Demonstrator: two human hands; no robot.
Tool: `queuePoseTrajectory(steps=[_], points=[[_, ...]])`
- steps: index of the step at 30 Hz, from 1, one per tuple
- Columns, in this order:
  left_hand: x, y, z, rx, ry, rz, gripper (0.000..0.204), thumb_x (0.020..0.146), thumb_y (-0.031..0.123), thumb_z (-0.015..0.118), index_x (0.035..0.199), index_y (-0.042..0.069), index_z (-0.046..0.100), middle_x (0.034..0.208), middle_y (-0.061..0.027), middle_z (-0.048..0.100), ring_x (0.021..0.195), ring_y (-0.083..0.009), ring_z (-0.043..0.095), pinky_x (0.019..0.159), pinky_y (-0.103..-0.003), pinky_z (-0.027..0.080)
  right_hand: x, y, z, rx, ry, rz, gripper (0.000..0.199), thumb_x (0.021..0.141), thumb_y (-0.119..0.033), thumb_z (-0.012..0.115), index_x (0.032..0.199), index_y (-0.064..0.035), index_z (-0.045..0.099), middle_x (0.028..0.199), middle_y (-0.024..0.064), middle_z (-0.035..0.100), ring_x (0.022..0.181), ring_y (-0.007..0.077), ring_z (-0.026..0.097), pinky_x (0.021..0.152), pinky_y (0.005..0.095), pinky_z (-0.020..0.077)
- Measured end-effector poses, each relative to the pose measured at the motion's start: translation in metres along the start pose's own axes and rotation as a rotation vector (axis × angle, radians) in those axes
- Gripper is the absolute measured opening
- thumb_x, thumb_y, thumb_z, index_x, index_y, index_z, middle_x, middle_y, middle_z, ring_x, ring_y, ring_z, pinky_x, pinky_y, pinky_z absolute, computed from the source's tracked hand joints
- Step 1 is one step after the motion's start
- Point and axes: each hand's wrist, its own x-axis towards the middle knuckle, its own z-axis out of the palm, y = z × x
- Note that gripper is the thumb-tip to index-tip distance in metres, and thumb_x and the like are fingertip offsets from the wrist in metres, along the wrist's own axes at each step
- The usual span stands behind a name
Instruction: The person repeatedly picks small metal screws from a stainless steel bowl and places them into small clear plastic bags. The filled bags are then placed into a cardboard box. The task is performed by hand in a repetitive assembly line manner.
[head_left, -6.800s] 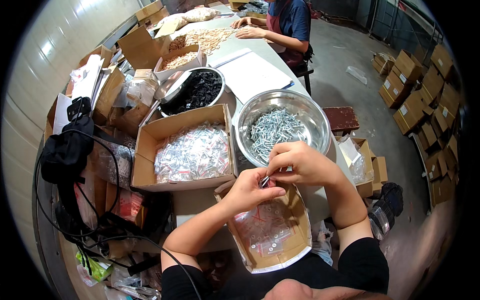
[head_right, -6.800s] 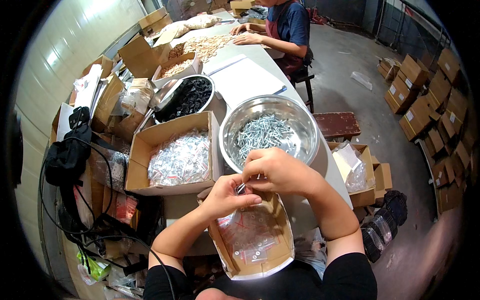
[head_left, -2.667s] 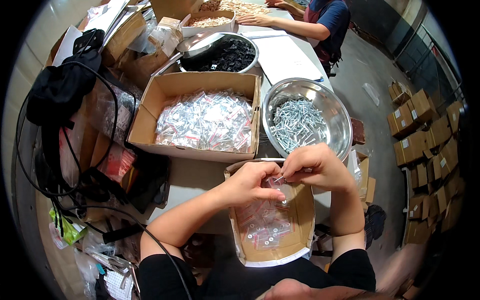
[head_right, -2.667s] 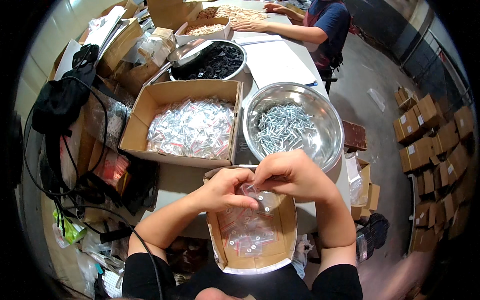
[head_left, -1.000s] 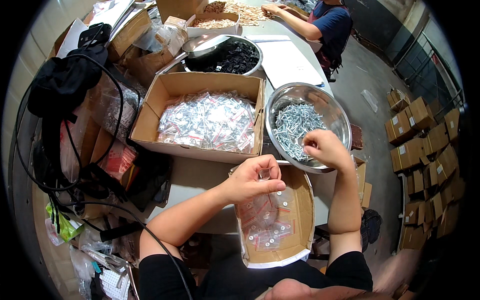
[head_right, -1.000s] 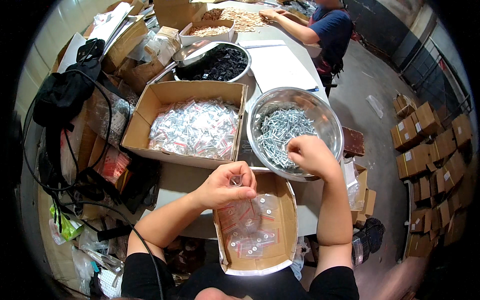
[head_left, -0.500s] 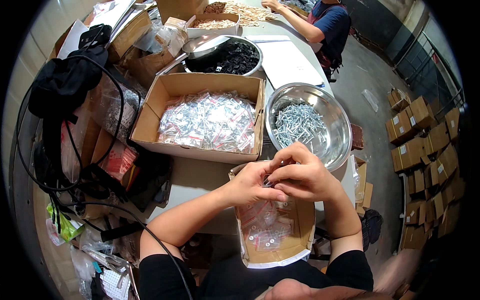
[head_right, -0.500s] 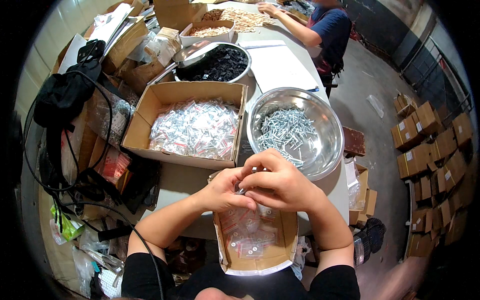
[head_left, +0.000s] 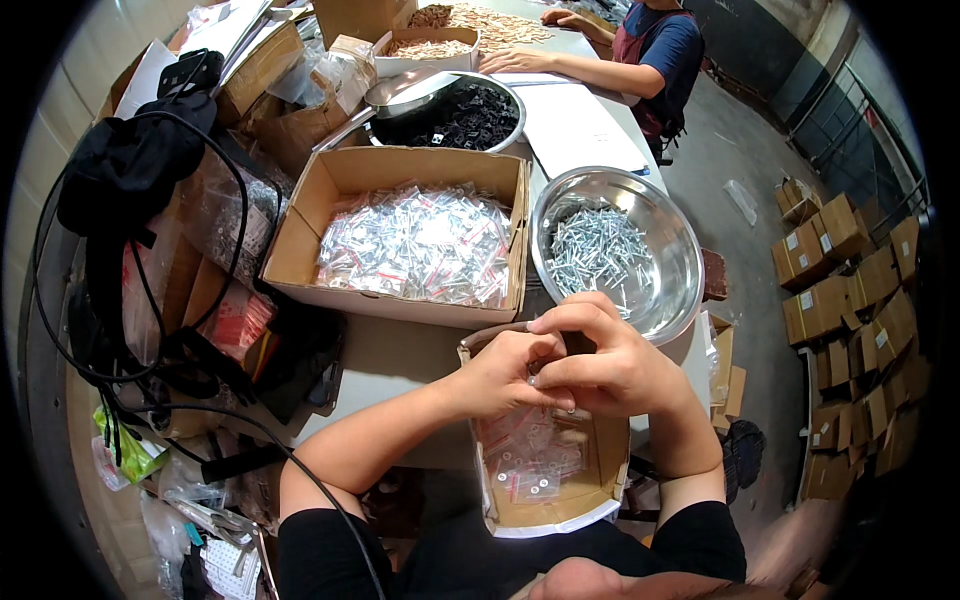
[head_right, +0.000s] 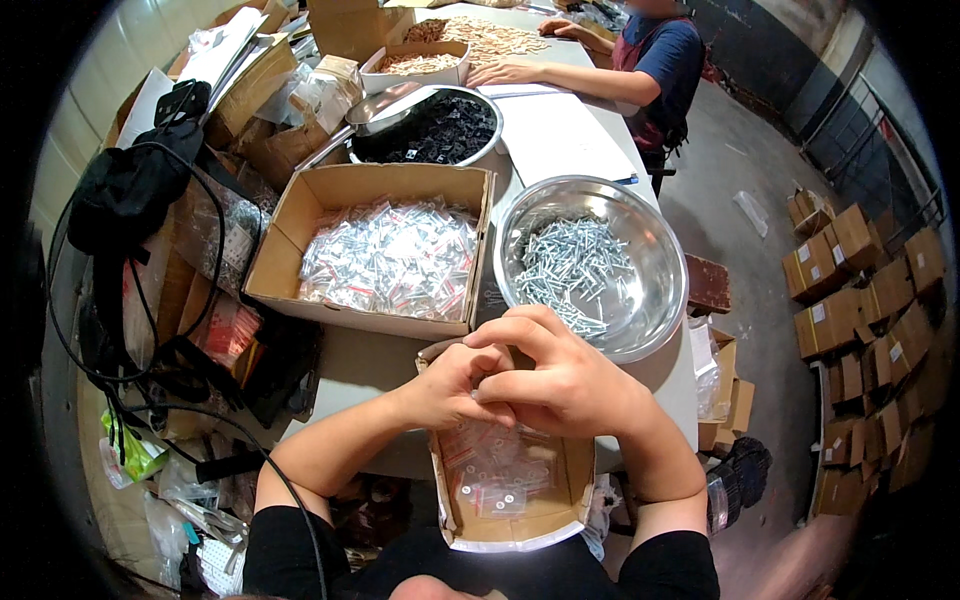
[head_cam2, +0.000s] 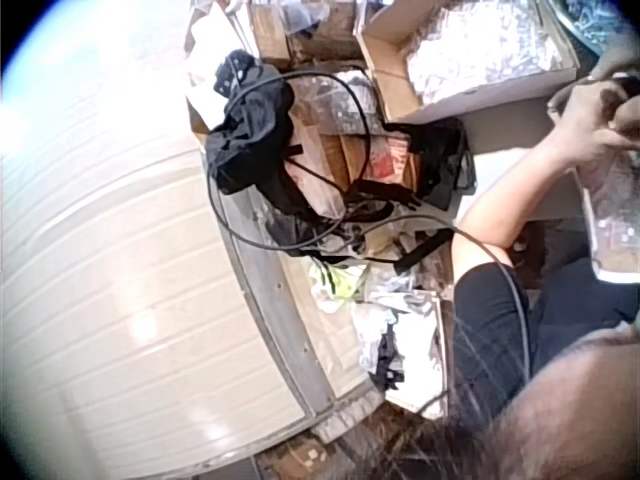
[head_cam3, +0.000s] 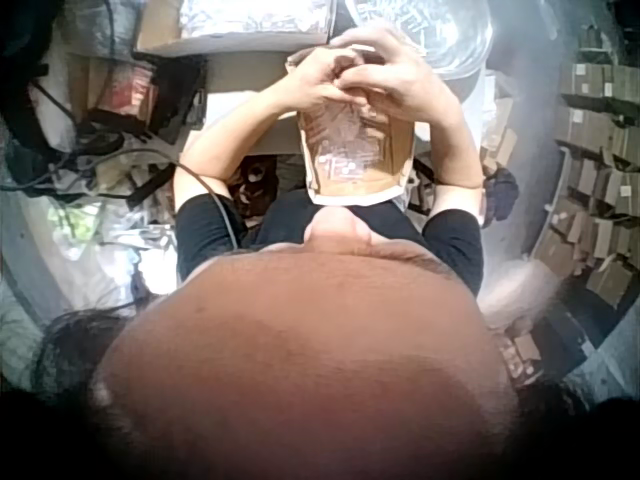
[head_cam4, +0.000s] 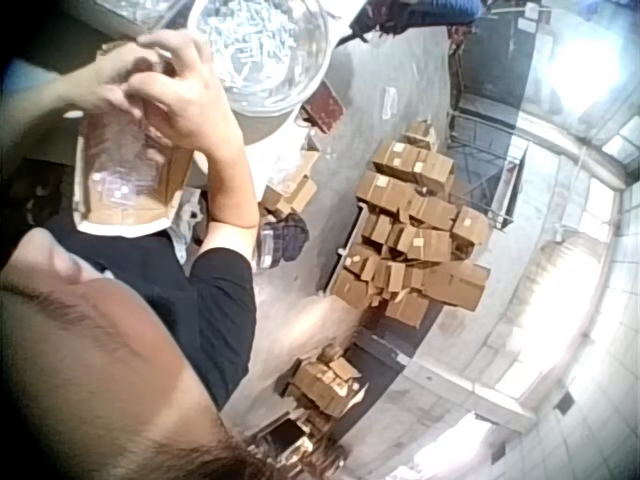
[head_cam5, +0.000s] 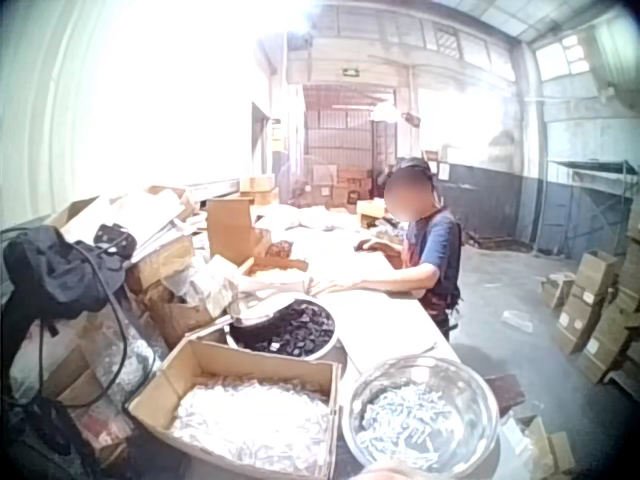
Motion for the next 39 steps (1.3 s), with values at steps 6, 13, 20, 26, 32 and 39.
queuePoseTrajectory(steps=[6,13,20,26,32,39], points=[[-0.001,-0.002,0.001,-0.003,-0.006,-0.033,0.043,0.079,0.035,0.081,0.089,-0.001,0.060,0.081,-0.0076,0.061,0.078,-0.0154,0.057,0.072,-0.032,0.046,-0.002,0.006,0.004,0.053,0.021,0.050,0.024,0.071,-0.010,0.080,0.089,-0.0080,0.065,0.121,0.0115,0.055,0.110,0.0310,0.053,0.094,0.0422,0.0434],[-0.001,-0.003,0.000,0.025,-0.011,-0.013,0.043,0.080,0.036,0.080,0.088,-0.001,0.062,0.085,-0.0067,0.064,0.080,-0.0144,0.059,0.075,-0.030,0.048,-0.004,0.008,0.003,0.141,-0.001,0.114,0.020,0.074,-0.011,0.078,0.088,-0.0072,0.064,0.116,0.0114,0.056,0.108,0.0307,0.053,0.094,0.0422,0.0427],[-0.002,-0.008,0.001,-0.100,-0.018,-0.033,0.041,0.078,0.029,0.083,0.095,-0.001,0.062,0.087,-0.0039,0.064,0.084,-0.0092,0.057,0.077,-0.028,0.047,-0.004,0.008,0.000,0.089,-0.002,0.105,0.020,0.074,-0.012,0.078,0.087,-0.0055,0.064,0.110,0.0107,0.056,0.106,0.0310,0.054,0.093,0.0417,0.0444],[0.000,0.001,-0.003,-0.009,-0.043,-0.060,0.043,0.077,0.033,0.083,0.093,-0.001,0.062,0.085,-0.0040,0.062,0.082,-0.0109,0.057,0.074,-0.029,0.047,-0.004,0.004,0.002,-0.019,0.037,0.070,0.023,0.072,-0.012,0.079,0.088,-0.0052,0.065,0.110,0.0103,0.057,0.106,0.0312,0.054,0.090,0.0418,0.0466],[-0.002,-0.005,-0.001,-0.057,-0.072,-0.045,0.043,0.078,0.035,0.082,0.090,-0.001,0.063,0.084,-0.0055,0.062,0.079,-0.0128,0.058,0.072,-0.030,0.047,0.000,0.002,0.000,0.027,0.021,0.054,0.023,0.071,-0.010,0.079,0.089,-0.0064,0.066,0.114,0.0098,0.057,0.106,0.0305,0.054,0.090,0.0404,0.0468],[-0.003,0.012,0.011,0.007,0.319,0.056,0.038,0.085,0.027,0.076,0.106,-0.002,0.061,0.094,-0.0111,0.068,0.094,-0.0168,0.067,0.081,-0.032,0.053,-0.009,0.006,0.002,0.026,0.082,0.186,0.017,0.073,-0.005,0.077,0.086,-0.0061,0.066,0.115,0.0114,0.056,0.101,0.0280,0.057,0.085,0.0373,0.0490]])
